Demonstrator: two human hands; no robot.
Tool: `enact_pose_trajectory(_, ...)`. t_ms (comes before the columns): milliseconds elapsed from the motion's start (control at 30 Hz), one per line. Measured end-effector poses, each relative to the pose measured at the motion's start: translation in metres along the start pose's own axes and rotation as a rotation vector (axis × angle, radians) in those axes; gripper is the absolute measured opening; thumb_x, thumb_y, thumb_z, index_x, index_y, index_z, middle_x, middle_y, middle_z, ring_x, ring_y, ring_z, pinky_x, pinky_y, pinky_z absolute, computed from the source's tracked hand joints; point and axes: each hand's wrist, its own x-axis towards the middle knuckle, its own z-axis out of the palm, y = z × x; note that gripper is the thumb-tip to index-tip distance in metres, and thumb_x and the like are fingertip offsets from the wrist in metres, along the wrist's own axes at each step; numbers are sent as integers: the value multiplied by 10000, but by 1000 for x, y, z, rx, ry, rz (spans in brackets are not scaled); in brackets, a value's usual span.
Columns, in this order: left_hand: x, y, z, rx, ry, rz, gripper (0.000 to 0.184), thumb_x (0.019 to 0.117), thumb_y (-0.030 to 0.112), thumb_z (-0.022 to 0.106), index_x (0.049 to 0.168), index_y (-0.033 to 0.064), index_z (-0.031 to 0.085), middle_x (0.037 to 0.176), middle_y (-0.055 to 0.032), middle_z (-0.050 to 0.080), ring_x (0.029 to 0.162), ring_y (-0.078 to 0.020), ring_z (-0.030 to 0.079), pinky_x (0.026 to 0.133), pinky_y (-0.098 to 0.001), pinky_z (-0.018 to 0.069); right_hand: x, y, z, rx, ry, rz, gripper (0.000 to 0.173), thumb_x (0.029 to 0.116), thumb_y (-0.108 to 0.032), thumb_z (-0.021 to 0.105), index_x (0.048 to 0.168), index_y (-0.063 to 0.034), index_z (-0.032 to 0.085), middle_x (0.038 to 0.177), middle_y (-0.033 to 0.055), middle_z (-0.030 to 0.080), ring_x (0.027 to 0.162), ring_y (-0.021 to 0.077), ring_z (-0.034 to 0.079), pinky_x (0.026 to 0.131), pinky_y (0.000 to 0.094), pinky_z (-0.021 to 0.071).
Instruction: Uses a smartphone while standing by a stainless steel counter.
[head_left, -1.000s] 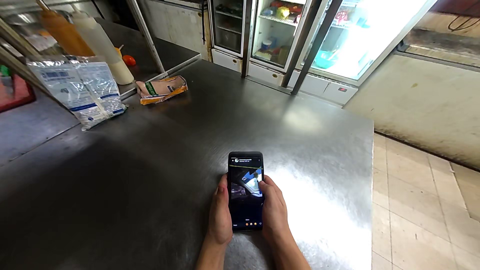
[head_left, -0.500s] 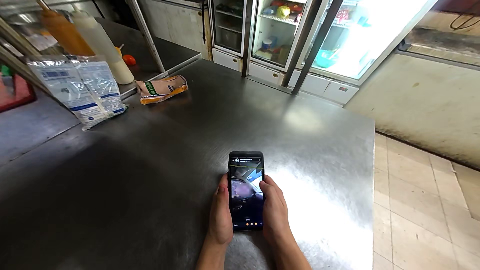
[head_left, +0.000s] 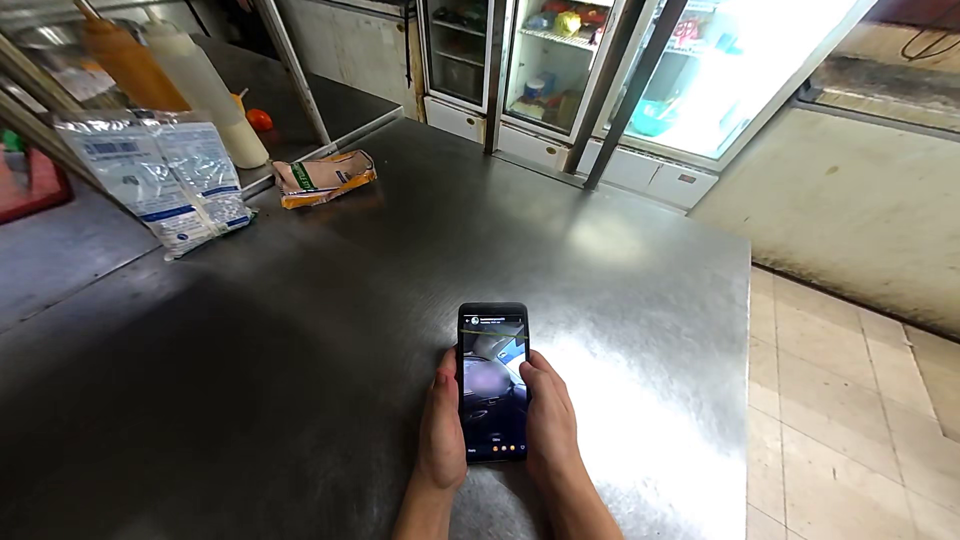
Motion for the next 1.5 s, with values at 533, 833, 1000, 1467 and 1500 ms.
enact_pose_trajectory(533,0,1,1,-17,-13,13,1079,856,857,361,1527,13,338,1399,-120,578,1278,-157,568,1073,-329,477,1,1,0,-7,6,-7,345,968,-196,368,1014,-87,692,871,35,675,860,119,660,767,316,542)
enact_pose_trajectory(833,-1,2,1,16,-5,15,1072,864,857,333,1527,15,343,1414,-115,569,1297,-149,553,1090,-329,460,0,1,-1,-13,5,-18,347,975,-201,372,1028,-88,696,870,27,679,848,109,662,759,304,546)
enact_pose_trajectory(1000,-1,2,1,2,-16,10,1043,883,837,321,1527,18,334,1407,-107,576,1289,-147,559,1087,-328,462,0,1,0,-21,10,-23,352,977,-193,365,1018,-88,698,873,21,681,860,101,659,780,295,536)
enact_pose_trajectory(1467,-1,1,1,-21,-29,13,1028,889,832,327,1515,16,348,1359,-107,609,1244,-164,597,1056,-347,497,0,1,-1,-7,2,-10,357,987,-199,362,1044,-87,697,875,32,688,855,108,666,777,297,544)
enact_pose_trajectory(1500,-1,1,0,-23,-32,12,1026,888,831,331,1514,18,348,1359,-106,608,1243,-164,597,1055,-347,498,0,1,-1,-12,5,-9,358,986,-200,362,1039,-92,699,870,22,682,846,101,658,769,290,535)
